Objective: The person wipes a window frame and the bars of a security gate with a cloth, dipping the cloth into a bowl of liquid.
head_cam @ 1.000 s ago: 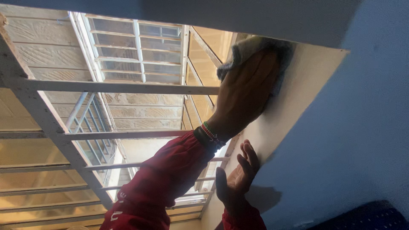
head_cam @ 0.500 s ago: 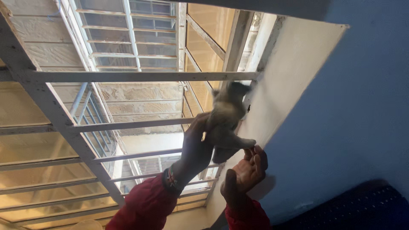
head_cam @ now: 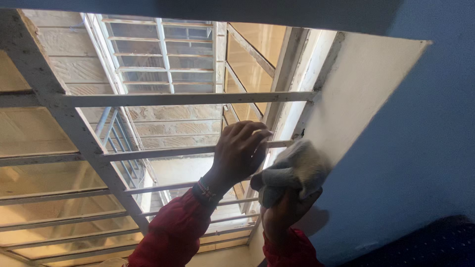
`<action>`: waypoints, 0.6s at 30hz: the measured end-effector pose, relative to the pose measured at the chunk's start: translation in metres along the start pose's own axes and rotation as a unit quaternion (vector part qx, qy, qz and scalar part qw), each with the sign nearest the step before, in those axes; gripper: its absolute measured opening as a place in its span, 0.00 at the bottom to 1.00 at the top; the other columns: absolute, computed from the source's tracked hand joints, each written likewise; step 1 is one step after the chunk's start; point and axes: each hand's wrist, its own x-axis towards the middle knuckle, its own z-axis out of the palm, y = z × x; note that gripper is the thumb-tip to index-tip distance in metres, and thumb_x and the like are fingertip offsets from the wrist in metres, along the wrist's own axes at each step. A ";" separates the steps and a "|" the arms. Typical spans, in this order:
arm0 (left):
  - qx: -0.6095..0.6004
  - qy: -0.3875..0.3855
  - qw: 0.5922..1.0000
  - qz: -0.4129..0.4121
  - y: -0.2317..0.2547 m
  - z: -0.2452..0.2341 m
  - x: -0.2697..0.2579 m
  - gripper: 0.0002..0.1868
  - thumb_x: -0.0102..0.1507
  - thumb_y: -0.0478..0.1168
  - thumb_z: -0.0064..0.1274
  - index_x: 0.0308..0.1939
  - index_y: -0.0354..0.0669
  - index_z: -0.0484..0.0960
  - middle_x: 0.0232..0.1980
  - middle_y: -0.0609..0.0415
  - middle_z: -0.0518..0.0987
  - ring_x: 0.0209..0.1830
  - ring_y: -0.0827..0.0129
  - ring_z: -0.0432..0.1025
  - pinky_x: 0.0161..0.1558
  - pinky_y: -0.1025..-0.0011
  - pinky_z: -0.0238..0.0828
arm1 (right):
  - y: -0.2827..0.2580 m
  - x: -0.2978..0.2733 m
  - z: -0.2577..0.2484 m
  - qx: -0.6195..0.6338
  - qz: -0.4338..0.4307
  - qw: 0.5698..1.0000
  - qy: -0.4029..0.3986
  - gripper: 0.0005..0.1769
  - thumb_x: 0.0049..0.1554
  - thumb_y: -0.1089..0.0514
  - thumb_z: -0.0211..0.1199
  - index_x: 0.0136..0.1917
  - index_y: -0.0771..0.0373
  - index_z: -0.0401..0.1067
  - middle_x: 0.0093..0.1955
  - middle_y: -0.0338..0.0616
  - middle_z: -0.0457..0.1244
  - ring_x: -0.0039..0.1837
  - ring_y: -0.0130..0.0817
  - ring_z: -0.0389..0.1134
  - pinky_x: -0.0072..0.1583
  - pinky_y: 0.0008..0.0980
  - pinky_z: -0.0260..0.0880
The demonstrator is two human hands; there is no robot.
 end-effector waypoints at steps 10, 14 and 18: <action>0.157 -0.089 0.982 -0.046 -0.027 0.039 -0.014 0.16 0.64 0.44 0.55 0.22 0.49 0.72 0.19 0.59 0.69 0.18 0.69 0.67 0.24 0.64 0.59 | -0.024 0.101 0.093 -0.485 -0.399 0.774 -0.075 0.37 0.69 0.66 0.56 0.83 0.66 0.40 0.84 0.72 0.34 0.87 0.68 0.37 0.85 0.62 0.37; 0.172 -0.074 0.981 -0.042 -0.023 0.033 -0.011 0.17 0.64 0.43 0.55 0.22 0.49 0.70 0.17 0.58 0.67 0.17 0.67 0.65 0.24 0.63 0.58 | -0.048 0.118 0.111 -0.563 -0.272 0.776 -0.085 0.38 0.62 0.70 0.54 0.82 0.74 0.45 0.84 0.74 0.40 0.86 0.66 0.43 0.84 0.59 0.44; 0.155 -0.076 0.984 -0.036 -0.020 0.026 -0.007 0.17 0.65 0.44 0.55 0.23 0.50 0.70 0.18 0.60 0.67 0.18 0.68 0.65 0.24 0.63 0.57 | -0.053 0.112 0.104 -0.588 -0.331 0.728 -0.122 0.38 0.61 0.70 0.56 0.79 0.81 0.45 0.80 0.80 0.42 0.81 0.74 0.48 0.80 0.60 0.51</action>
